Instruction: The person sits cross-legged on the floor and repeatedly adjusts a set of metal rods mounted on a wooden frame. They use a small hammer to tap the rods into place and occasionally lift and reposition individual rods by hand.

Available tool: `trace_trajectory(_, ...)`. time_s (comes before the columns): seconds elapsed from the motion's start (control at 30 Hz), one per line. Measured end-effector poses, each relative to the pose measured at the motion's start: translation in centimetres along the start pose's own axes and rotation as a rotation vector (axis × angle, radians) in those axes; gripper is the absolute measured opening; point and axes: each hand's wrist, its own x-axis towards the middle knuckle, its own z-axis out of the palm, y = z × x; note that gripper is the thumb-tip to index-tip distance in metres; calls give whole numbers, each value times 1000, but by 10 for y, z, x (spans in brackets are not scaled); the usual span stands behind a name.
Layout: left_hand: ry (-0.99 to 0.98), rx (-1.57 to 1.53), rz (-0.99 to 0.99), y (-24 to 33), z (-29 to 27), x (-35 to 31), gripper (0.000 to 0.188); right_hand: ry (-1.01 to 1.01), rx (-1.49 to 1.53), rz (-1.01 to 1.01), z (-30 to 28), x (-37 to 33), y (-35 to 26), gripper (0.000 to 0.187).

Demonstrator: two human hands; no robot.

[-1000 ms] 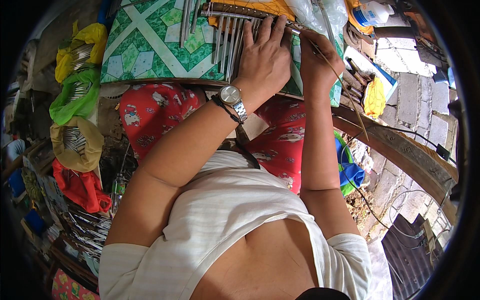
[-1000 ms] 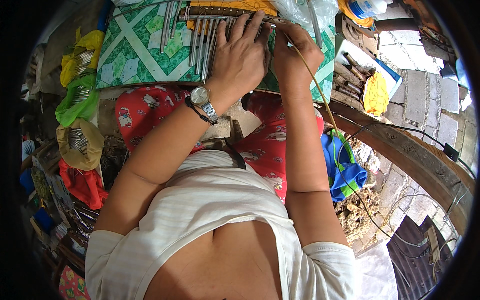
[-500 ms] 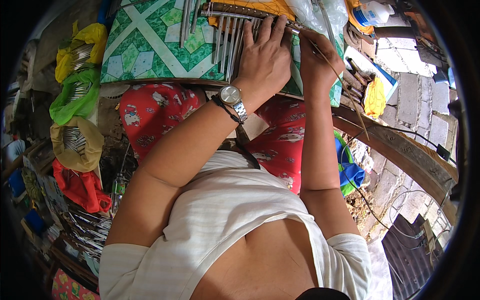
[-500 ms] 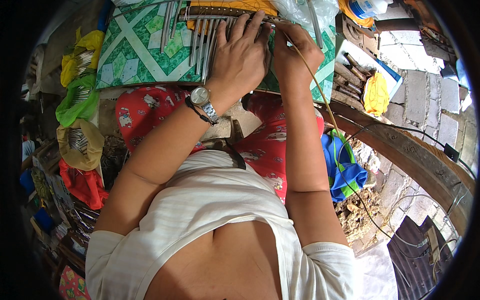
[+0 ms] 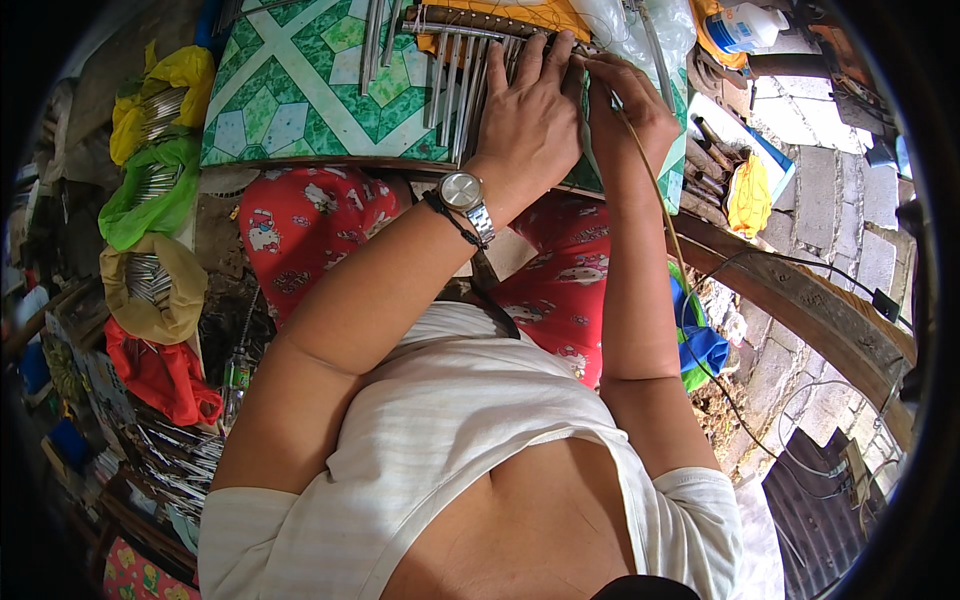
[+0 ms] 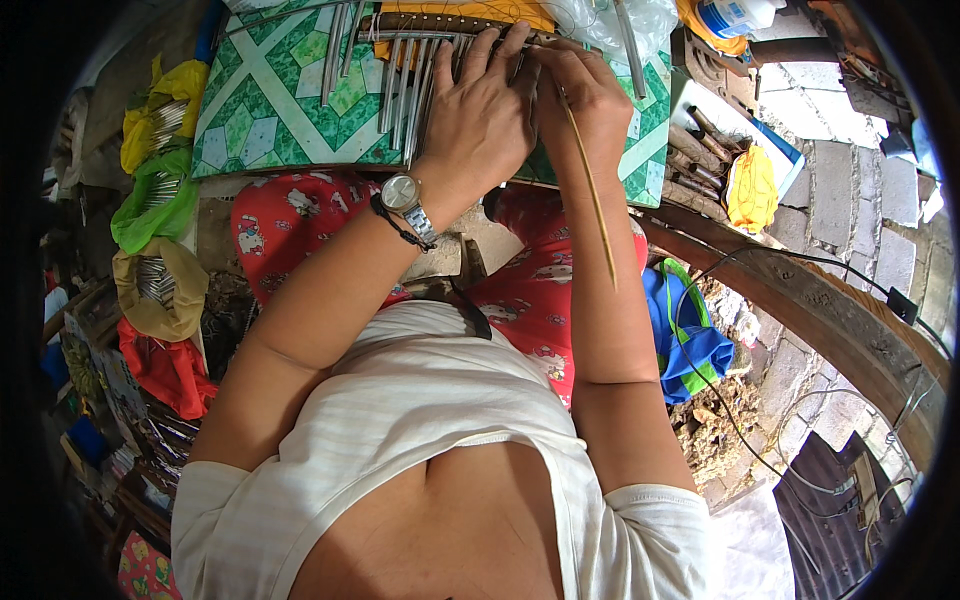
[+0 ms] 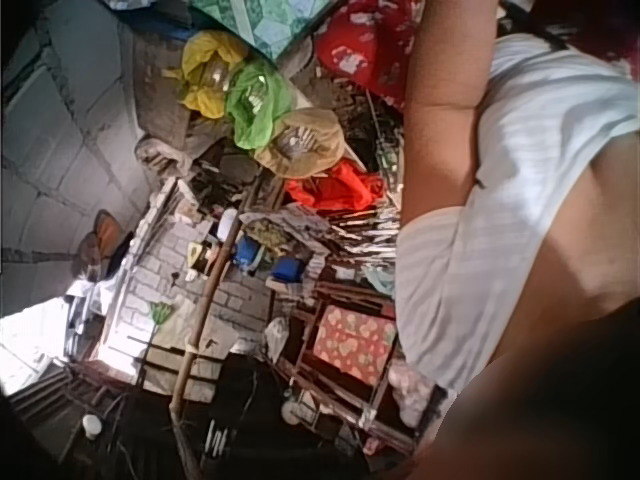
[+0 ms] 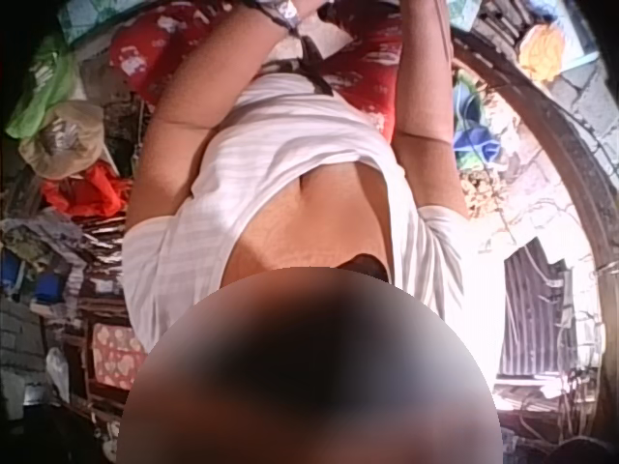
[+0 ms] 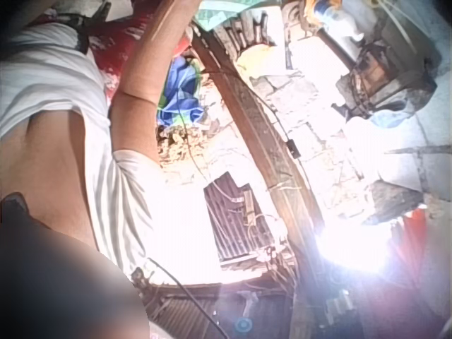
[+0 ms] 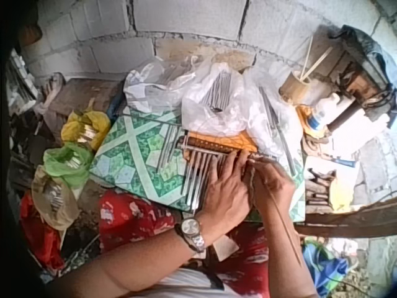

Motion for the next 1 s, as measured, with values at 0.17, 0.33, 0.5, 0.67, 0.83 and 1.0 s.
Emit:
trace_trajectory(0.17,-28,-4,-2,0,-1,0,48,33,8,25,2,0,-2,13)
trace_trajectory(0.33,-46,-5,3,0,-4,-1,44,81,77,143,2,1,-3,12)
trace_trajectory(0.5,-37,-20,1,1,-5,0,43,65,40,154,-1,2,-5,13)
trace_trajectory(0.67,-42,-3,2,1,-5,0,43,65,25,156,-1,2,-5,13)
trace_trajectory(0.83,-35,3,2,1,-4,0,44,64,27,134,-1,2,-4,13)
trace_trajectory(1.0,-39,14,0,1,-2,-1,44,69,63,130,0,2,-2,12)
